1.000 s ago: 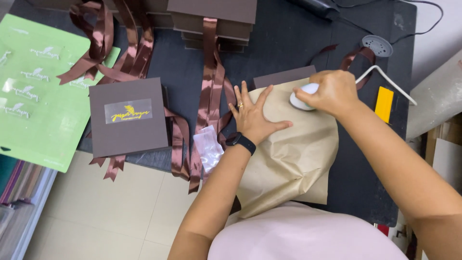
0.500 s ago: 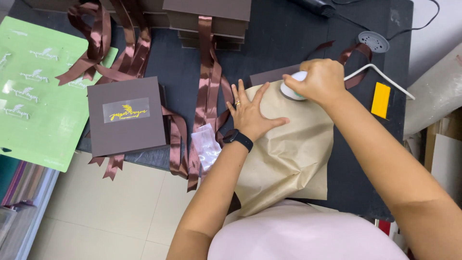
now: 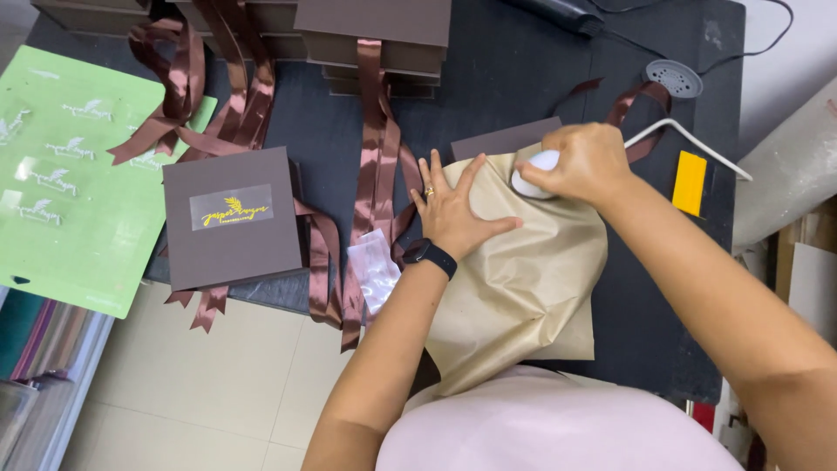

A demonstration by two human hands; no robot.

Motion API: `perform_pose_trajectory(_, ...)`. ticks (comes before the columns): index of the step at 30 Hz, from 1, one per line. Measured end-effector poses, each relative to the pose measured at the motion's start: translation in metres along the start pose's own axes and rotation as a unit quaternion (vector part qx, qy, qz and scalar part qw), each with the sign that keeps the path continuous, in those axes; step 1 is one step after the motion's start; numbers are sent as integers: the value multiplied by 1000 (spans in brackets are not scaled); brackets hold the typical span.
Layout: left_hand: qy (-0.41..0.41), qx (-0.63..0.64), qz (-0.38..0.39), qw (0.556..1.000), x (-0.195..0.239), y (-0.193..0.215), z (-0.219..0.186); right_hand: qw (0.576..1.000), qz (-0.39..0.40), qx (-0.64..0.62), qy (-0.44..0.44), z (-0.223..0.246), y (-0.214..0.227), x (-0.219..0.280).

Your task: Applying decorative logos to gift box lids using transfer stickers and a small heat press tool

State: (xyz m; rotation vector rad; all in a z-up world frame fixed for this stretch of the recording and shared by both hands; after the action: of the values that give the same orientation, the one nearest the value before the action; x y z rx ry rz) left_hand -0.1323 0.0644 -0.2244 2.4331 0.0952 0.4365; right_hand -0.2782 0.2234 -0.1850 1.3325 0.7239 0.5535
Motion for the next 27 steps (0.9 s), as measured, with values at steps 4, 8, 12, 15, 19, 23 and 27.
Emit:
perform_pose_trajectory(4,3,6,2,1000,1,5,-2,1000,-20,-5,-8,-19,4,-9)
perform_pose_trajectory(8,2,-5,1,1000,3,0,3,999,-12,31,-23,-41,-1,-13)
perform_pose_trajectory(12,-19,-23,-11,999,0,-2,0,999,-14,23,-25,-42,17,-15)
perform_pose_trajectory(15,-35,-49,-34,998,-9,-10,2,999,-13,-19,26,4,43,-13)
perform_pose_trajectory(19,-46,-21,-30,998,-10,-4,-3,1000,6,-8,29,23,11,-9)
perform_pose_trajectory(23,-27,7,-7,1000,-9,-5,1,1000,11,-13,12,19,-2,-15)
perform_pose_trajectory(27,-21,13,-9,1000,-11,-7,4,1000,-4,-17,19,16,-5,-17)
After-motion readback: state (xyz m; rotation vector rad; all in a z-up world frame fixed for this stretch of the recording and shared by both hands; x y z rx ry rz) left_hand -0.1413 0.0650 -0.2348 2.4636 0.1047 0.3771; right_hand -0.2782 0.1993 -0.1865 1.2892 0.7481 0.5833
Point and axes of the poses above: each hand's wrist, its own x-axis away from the middle knuckle, its own y-axis out of the back of the hand, z = x × y, the point moved 5 cm from there along -x, towards the middle knuckle, and after that the axes turned 8 degrees about z, right-handed, at the moved point
